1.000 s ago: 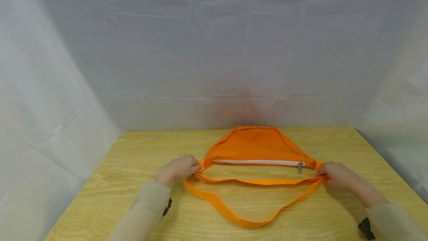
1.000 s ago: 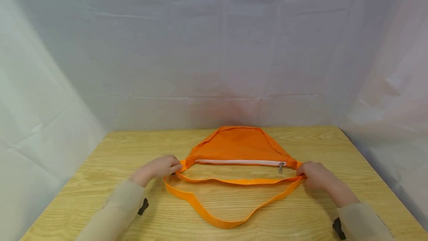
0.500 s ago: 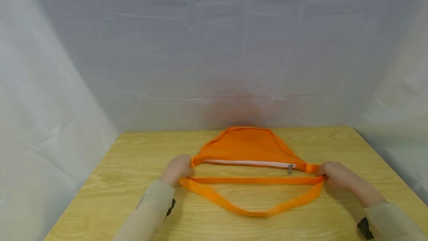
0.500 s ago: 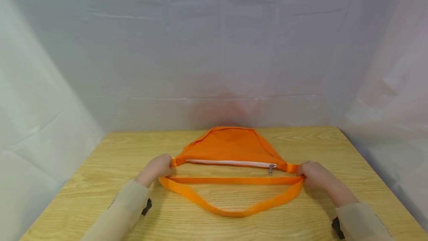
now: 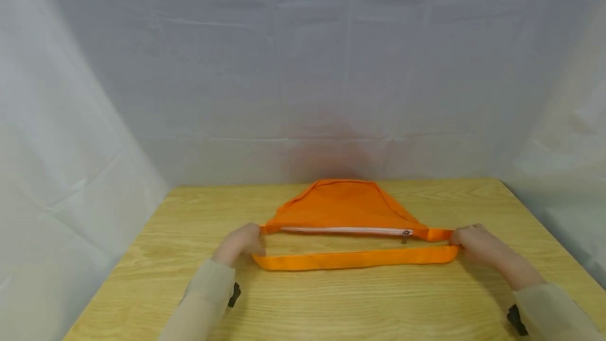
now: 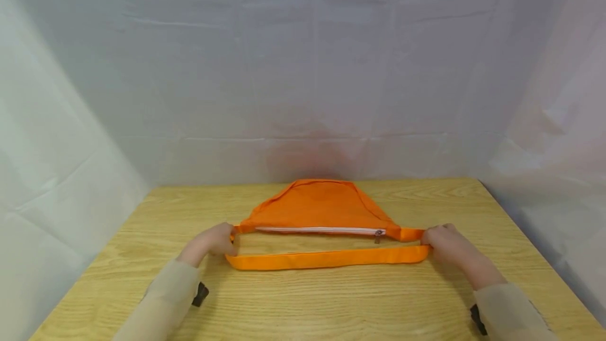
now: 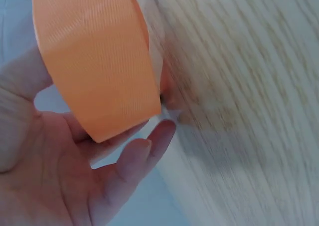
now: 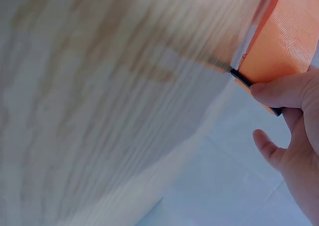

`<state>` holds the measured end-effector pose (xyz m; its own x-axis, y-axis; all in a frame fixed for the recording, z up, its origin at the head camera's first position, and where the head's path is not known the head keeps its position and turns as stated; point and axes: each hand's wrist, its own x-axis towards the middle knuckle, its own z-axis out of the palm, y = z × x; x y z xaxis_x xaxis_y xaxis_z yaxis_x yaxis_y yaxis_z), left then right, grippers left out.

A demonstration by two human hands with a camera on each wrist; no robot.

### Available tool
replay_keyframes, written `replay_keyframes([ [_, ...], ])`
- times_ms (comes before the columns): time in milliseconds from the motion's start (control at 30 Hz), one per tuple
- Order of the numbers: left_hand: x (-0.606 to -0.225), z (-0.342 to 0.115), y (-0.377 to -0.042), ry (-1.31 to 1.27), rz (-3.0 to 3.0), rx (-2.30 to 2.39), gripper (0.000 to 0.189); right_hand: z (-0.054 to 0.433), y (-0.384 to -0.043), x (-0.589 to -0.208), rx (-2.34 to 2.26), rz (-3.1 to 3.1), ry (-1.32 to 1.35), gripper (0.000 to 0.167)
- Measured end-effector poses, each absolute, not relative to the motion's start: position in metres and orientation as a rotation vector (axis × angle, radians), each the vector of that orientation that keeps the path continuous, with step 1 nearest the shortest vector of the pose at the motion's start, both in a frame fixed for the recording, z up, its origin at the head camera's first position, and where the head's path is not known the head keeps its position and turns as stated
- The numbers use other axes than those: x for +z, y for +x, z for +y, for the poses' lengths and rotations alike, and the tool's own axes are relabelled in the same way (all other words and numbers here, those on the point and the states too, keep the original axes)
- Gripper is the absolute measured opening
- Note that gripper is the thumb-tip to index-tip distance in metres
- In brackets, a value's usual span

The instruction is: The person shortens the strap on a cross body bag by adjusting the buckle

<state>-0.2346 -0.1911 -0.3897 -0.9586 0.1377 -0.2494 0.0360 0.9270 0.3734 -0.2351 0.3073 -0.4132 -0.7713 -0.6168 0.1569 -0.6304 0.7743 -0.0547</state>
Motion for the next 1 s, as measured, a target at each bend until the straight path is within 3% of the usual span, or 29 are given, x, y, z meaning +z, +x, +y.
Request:
replay_keyframes([
  [567,-0.393,-0.201,-0.227,0.179,2.848,0.468,0.033,0.299,-0.244,-0.414,0.191,-2.809,1.064,0.032],
  [1000,-0.394,-0.201,-0.219,0.308,2.859,0.500,0.022,0.293,-0.232,-0.412,0.275,-2.777,1.125,0.029],
])
